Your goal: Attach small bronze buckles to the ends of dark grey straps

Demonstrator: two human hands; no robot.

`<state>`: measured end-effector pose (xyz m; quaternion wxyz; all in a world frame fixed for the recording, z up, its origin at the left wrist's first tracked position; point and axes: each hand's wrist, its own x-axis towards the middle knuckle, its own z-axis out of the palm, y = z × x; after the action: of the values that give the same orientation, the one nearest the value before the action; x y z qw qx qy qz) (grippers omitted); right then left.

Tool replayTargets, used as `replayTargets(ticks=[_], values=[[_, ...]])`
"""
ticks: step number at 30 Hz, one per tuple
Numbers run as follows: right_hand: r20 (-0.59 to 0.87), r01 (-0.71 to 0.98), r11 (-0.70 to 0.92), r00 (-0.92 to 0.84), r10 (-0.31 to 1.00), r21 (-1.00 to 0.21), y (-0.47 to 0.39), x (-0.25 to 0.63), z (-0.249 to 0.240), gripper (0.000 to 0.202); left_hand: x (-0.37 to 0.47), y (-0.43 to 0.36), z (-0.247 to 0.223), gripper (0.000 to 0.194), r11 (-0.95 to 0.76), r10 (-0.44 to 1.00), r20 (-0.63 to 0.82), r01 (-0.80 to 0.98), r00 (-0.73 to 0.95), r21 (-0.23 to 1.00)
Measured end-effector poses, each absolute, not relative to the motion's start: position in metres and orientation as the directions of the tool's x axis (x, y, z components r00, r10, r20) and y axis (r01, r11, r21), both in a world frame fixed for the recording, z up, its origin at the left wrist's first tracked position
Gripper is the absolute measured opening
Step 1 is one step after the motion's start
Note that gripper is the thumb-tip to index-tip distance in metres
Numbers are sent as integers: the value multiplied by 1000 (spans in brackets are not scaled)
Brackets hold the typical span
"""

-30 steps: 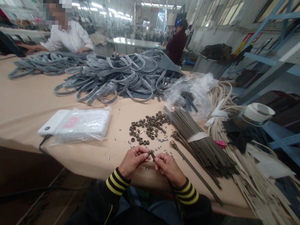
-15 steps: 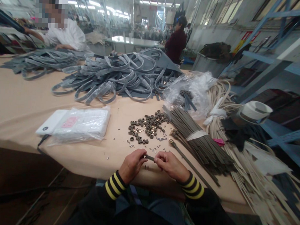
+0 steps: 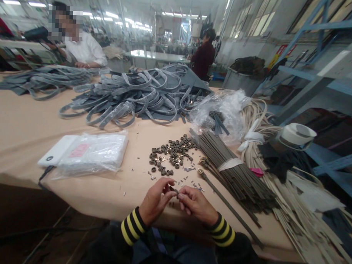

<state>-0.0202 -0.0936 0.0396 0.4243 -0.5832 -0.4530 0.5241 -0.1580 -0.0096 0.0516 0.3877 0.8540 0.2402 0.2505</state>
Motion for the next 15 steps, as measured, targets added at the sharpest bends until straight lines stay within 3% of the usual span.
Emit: replayTargets(ticks=[3, 6, 8, 11, 15], values=[[-218, -12, -217, 56, 974, -976, -96, -22, 31, 29, -153, -9, 48, 11, -241, 728, 22, 226, 685, 944], [-217, -19, -216, 85, 973, -976, -95, -24, 30, 33, -147, -9, 45, 21, 72, 742, -169, 174, 649, 982], [-216, -23, -215, 109, 970, -976, -93, -26, 31, 35, -144, -8, 45, 24, 194, 689, -227, 127, 688, 973], [-219, -84, -210, 111, 969, -974, -90, -29, 31, 36, -141, -7, 45, 26, 224, 624, -233, 116, 746, 968], [-193, -84, -186, 89, 977, -979, -87, -29, 33, 33, -137, -10, 44, 23, 125, 623, -241, 209, 744, 970]])
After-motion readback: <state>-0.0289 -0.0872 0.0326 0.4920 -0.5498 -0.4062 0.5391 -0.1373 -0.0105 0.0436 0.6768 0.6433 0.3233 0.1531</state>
